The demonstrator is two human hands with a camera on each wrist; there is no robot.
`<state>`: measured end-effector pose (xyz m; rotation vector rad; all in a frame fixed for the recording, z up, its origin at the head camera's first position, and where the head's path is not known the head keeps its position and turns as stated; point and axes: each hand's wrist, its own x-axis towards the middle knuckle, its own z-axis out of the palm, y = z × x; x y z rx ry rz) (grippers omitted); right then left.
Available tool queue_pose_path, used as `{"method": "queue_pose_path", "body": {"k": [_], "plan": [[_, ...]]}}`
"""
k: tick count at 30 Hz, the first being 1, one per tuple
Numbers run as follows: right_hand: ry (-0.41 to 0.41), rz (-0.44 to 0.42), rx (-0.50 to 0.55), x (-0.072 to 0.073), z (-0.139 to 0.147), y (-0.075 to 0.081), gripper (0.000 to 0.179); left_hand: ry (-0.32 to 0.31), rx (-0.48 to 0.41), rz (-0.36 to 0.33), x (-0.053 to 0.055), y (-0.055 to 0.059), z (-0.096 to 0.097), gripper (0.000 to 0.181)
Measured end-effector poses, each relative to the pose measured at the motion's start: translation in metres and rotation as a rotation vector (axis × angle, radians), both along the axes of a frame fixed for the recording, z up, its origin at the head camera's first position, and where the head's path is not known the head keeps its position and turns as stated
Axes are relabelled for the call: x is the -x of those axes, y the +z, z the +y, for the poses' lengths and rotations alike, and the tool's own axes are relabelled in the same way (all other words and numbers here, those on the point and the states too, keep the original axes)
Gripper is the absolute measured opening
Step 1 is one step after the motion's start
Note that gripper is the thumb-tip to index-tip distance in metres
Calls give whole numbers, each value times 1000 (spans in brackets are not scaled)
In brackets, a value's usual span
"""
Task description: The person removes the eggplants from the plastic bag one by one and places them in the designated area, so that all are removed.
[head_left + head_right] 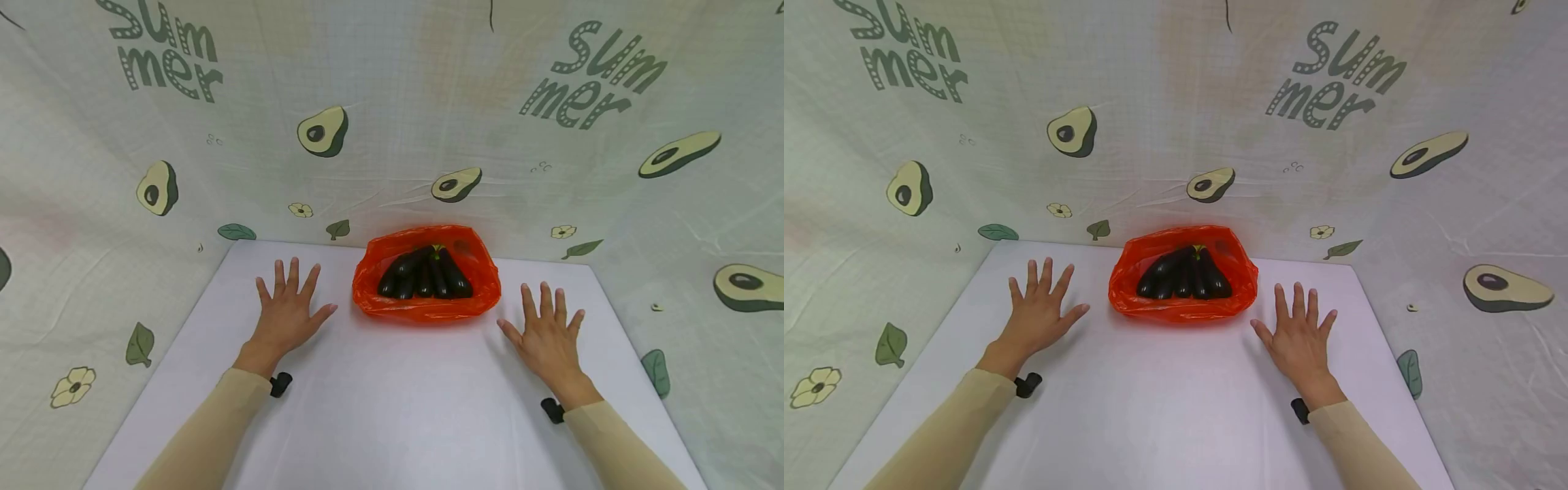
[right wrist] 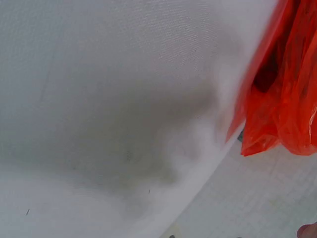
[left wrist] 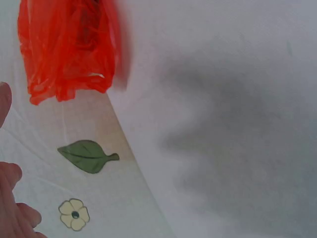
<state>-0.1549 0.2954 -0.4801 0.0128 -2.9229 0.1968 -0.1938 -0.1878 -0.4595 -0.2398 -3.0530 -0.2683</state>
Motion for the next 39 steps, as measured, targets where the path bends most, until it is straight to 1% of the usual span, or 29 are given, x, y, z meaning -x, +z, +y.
{"method": "queue_pose_path", "body": {"k": [7, 12, 19, 23, 27, 29, 33, 36, 39], "plan": [[27, -3, 22, 12, -12, 5, 94, -32, 0, 1, 12, 1, 19, 93], [58, -23, 35, 24, -23, 8, 91, -71, -11, -8, 23, 3, 39, 91], [108, -69, 58, 42, -36, 4, 88, -116, -21, -33, 36, 3, 70, 89], [97, -98, 88, 53, -40, 0, 85, -146, -17, -36, 42, 1, 84, 81], [75, -131, 111, 63, -43, -4, 80, -169, -3, -48, 49, -4, 94, 70], [64, -143, 104, 68, -44, -6, 78, -169, 8, -59, 52, -7, 97, 66], [34, -161, 75, 74, -46, -11, 74, -145, 22, -79, 55, -13, 100, 62], [22, -154, 66, 75, -46, -14, 73, -120, 19, -86, 56, -16, 101, 62], [34, -141, 64, 75, -47, -17, 75, -97, 31, -98, 56, -20, 99, 65]]}}
